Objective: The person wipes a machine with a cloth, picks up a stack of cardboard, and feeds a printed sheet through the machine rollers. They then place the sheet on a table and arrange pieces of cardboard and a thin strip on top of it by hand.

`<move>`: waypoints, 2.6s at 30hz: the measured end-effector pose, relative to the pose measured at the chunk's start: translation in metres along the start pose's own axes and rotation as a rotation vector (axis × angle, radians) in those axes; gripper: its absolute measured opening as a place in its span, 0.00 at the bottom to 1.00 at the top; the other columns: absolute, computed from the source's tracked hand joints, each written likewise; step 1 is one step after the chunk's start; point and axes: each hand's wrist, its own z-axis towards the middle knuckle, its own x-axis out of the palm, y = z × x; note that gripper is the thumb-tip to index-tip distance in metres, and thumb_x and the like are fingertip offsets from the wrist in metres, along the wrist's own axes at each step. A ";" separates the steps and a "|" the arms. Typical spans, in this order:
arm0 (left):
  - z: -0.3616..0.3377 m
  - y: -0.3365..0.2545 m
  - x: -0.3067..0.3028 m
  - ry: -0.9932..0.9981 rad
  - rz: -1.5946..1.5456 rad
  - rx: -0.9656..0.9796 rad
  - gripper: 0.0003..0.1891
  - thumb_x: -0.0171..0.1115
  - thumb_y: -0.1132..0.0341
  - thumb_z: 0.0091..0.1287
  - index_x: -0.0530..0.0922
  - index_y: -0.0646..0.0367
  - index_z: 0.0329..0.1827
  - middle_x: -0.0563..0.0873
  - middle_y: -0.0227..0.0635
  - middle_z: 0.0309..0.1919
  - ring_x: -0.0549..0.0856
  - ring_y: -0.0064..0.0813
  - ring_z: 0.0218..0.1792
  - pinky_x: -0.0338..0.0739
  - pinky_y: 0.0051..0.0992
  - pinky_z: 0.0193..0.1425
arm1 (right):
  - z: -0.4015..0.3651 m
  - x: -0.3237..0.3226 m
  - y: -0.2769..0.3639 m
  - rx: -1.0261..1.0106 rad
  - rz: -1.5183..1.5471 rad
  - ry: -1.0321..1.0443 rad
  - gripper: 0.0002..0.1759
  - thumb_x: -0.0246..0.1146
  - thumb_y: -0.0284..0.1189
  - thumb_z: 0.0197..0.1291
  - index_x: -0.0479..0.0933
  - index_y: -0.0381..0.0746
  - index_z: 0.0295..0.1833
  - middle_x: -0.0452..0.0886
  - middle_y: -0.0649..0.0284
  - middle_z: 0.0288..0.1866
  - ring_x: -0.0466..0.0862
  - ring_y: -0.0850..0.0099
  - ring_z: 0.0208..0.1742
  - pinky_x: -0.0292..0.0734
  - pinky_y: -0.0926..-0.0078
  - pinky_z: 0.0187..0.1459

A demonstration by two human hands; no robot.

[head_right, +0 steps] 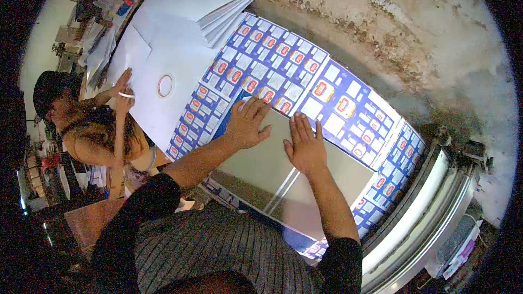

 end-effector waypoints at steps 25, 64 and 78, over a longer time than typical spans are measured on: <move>-0.009 0.001 -0.002 -0.046 0.047 -0.109 0.26 0.61 0.62 0.62 0.77 0.62 0.64 0.80 0.43 0.61 0.77 0.38 0.67 0.68 0.48 0.62 | -0.091 -0.016 -0.038 0.324 -0.074 -0.030 0.36 0.52 0.52 0.74 0.65 0.41 0.78 0.65 0.62 0.81 0.65 0.67 0.81 0.47 0.42 0.80; 0.007 -0.103 0.033 0.001 -0.133 0.072 0.36 0.55 0.44 0.71 0.69 0.57 0.75 0.68 0.42 0.77 0.65 0.38 0.77 0.56 0.51 0.77 | -0.062 0.019 -0.012 0.502 -0.110 -0.310 0.32 0.53 0.40 0.67 0.68 0.41 0.75 0.68 0.52 0.74 0.64 0.56 0.78 0.52 0.45 0.76; 0.013 0.002 0.008 -0.016 0.065 -0.082 0.31 0.50 0.46 0.76 0.68 0.53 0.77 0.64 0.43 0.80 0.58 0.42 0.81 0.48 0.55 0.81 | -0.061 0.020 -0.011 0.543 -0.184 -0.215 0.35 0.51 0.40 0.68 0.62 0.42 0.80 0.66 0.51 0.76 0.61 0.55 0.79 0.47 0.45 0.78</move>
